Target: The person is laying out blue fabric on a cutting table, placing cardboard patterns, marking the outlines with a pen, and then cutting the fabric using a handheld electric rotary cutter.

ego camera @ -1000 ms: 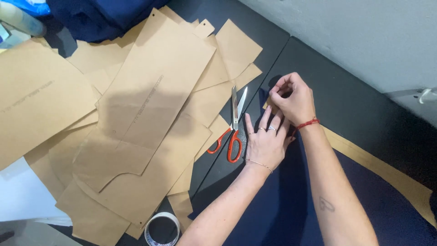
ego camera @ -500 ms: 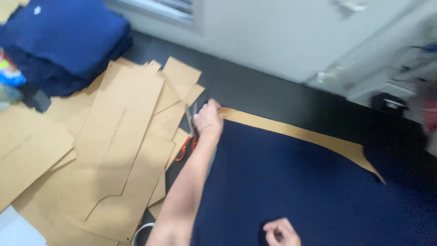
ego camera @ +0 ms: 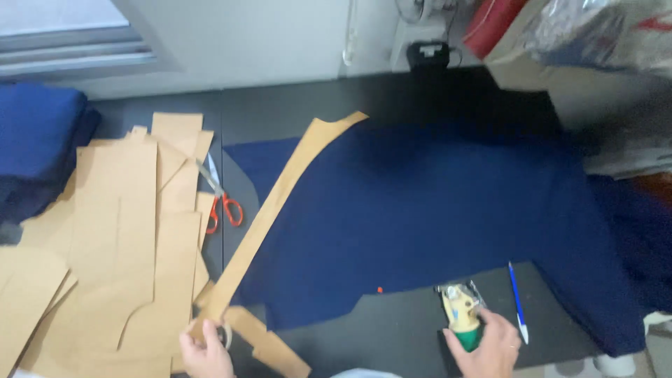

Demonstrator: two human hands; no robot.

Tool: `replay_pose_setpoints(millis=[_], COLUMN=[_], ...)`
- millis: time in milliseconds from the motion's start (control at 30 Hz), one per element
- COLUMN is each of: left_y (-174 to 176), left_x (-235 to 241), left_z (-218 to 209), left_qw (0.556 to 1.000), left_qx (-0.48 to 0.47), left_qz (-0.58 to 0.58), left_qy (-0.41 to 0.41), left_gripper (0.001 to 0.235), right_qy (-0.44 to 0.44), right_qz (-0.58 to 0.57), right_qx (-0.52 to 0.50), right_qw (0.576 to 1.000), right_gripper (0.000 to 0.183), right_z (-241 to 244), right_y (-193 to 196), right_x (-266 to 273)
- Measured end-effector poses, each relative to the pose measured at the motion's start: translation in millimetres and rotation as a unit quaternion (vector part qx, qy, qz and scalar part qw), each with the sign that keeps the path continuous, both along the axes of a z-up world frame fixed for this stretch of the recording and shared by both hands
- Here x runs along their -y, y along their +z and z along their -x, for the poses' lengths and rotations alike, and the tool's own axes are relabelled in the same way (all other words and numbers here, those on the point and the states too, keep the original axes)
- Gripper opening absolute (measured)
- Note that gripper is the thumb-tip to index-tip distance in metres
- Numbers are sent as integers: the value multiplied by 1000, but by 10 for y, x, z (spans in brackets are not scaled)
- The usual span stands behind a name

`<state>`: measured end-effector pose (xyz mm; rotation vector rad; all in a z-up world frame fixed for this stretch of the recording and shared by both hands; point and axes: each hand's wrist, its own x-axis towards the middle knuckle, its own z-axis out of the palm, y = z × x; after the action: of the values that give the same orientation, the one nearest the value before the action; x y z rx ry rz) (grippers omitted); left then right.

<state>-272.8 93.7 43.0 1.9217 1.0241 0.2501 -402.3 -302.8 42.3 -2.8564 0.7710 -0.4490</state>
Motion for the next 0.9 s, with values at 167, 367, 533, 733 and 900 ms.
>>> replay_pose_setpoints(millis=[167, 367, 533, 733, 900], left_y=[-368, -617, -390, 568, 143], left_x=[-260, -389, -58, 673, 1637], left_z=[759, 1153, 1304, 812, 383], left_qw=[978, 972, 991, 894, 798], left_qx=[189, 171, 62, 86, 104], left_qz=[-55, -33, -31, -407, -192], left_qy=[64, 160, 118, -163, -562], left_gripper=[14, 17, 20, 37, 39], right_qy=[-121, -228, -340, -287, -247], right_qz=[-157, -262, -583, -703, -405], right_qx=[-226, -283, -98, -142, -363], right_qw=[954, 894, 731, 636, 802], right_gripper=[82, 73, 48, 41, 40], right_z=[142, -117, 174, 252, -213], right_y=[-3, 588, 635, 701, 950], right_x=[50, -102, 346, 715, 653])
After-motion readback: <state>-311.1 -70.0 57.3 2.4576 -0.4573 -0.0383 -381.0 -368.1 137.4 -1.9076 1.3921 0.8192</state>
